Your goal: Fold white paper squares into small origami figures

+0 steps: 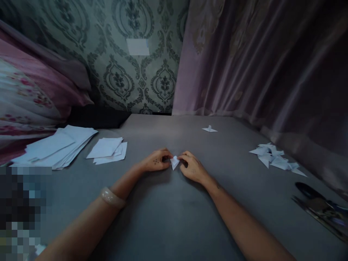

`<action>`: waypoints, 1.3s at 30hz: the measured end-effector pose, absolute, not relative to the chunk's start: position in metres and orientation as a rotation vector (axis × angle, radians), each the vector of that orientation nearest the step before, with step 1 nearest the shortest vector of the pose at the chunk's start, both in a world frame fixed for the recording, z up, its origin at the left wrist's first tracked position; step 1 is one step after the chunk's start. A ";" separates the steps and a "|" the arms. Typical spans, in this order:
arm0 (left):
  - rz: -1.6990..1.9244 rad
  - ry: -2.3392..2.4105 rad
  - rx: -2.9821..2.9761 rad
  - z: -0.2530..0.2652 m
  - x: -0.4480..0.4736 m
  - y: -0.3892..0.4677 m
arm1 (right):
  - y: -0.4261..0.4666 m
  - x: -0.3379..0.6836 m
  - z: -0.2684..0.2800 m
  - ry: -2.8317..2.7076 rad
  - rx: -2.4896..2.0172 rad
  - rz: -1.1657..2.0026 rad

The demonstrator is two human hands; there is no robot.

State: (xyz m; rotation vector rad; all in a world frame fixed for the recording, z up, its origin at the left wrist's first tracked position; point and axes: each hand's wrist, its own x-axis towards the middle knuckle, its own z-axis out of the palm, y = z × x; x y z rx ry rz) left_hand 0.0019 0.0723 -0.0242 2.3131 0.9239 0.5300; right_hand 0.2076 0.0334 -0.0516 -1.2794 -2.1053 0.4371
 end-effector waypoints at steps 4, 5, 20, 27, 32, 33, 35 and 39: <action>0.607 0.934 2.313 -0.031 0.001 0.070 | 0.029 0.204 -0.049 -2.090 -1.316 0.422; 0.625 0.938 2.316 -0.032 0.002 0.069 | 0.028 0.203 -0.048 -2.084 -1.329 0.420; 0.703 1.141 2.238 -0.046 0.012 0.079 | 0.041 0.199 -0.053 -1.939 -1.446 0.470; 0.720 1.153 2.220 -0.053 0.013 0.084 | 0.046 0.199 -0.053 -1.933 -1.476 0.495; 0.713 1.156 2.203 -0.051 0.013 0.083 | 0.046 0.199 -0.052 -1.939 -1.486 0.505; 0.706 1.163 2.199 -0.051 0.013 0.083 | 0.045 0.199 -0.052 -1.941 -1.489 0.507; 0.698 1.187 2.192 -0.050 0.014 0.082 | 0.045 0.198 -0.051 -1.947 -1.502 0.508; 0.709 1.214 2.194 -0.051 0.016 0.082 | 0.043 0.198 -0.048 -1.947 -1.533 0.495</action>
